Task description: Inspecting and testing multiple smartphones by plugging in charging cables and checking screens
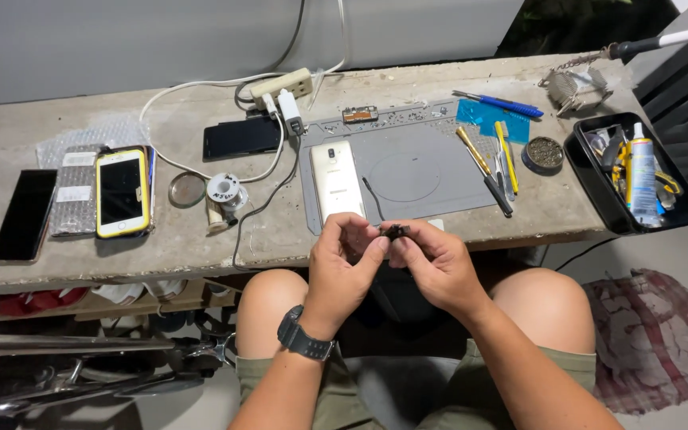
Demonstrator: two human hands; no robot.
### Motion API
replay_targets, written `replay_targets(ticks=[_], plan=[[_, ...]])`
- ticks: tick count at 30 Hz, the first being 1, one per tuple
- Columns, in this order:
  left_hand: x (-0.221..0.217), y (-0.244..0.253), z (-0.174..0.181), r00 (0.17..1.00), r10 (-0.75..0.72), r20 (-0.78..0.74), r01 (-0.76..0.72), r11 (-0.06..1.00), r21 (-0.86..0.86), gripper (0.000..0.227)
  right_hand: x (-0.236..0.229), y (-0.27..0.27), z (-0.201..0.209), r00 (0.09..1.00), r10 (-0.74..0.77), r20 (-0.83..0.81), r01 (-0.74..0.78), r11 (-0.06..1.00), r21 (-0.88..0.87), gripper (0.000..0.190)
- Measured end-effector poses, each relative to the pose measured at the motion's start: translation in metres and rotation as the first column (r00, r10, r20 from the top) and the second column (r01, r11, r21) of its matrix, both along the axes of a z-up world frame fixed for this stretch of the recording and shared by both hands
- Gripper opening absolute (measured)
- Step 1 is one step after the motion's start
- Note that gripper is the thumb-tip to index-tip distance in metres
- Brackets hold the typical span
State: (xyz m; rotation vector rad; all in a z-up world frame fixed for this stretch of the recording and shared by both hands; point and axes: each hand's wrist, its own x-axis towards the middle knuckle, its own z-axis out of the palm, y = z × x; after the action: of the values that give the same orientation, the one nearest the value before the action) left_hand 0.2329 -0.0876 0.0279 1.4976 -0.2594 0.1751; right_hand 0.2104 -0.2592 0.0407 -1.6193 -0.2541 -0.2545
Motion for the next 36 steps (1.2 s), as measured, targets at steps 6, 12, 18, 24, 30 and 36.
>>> replay_targets(ticks=[6,12,18,24,30,36], plan=[[-0.007,0.002,0.020,0.977,-0.051,0.207,0.030,0.995,0.100,0.043,-0.005,-0.006,-0.005,0.993,-0.050,0.107,0.075,0.966,-0.248,0.026],[-0.002,0.012,0.013,0.998,0.028,0.065,-0.015,0.983,-0.184,0.013,-0.017,0.013,0.007,0.989,-0.014,0.145,0.059,0.950,-0.308,0.014],[0.014,0.025,0.001,0.995,-0.007,-0.100,-0.028,0.939,-0.344,0.021,-0.018,0.018,0.004,0.988,-0.053,0.149,0.095,0.951,-0.296,0.016],[0.004,0.017,0.007,0.983,-0.182,0.033,0.185,0.973,-0.138,0.031,-0.018,0.017,0.024,0.966,-0.086,0.244,0.155,0.946,-0.283,0.011],[-0.001,0.011,0.003,0.978,-0.207,-0.040,0.192,0.954,-0.228,0.012,-0.022,0.012,0.015,0.963,-0.050,0.266,0.140,0.933,-0.331,0.005],[0.011,0.020,0.001,0.979,-0.117,-0.168,-0.020,0.763,-0.646,0.015,-0.028,0.013,0.024,0.971,0.089,0.223,0.004,0.921,-0.388,0.005]])
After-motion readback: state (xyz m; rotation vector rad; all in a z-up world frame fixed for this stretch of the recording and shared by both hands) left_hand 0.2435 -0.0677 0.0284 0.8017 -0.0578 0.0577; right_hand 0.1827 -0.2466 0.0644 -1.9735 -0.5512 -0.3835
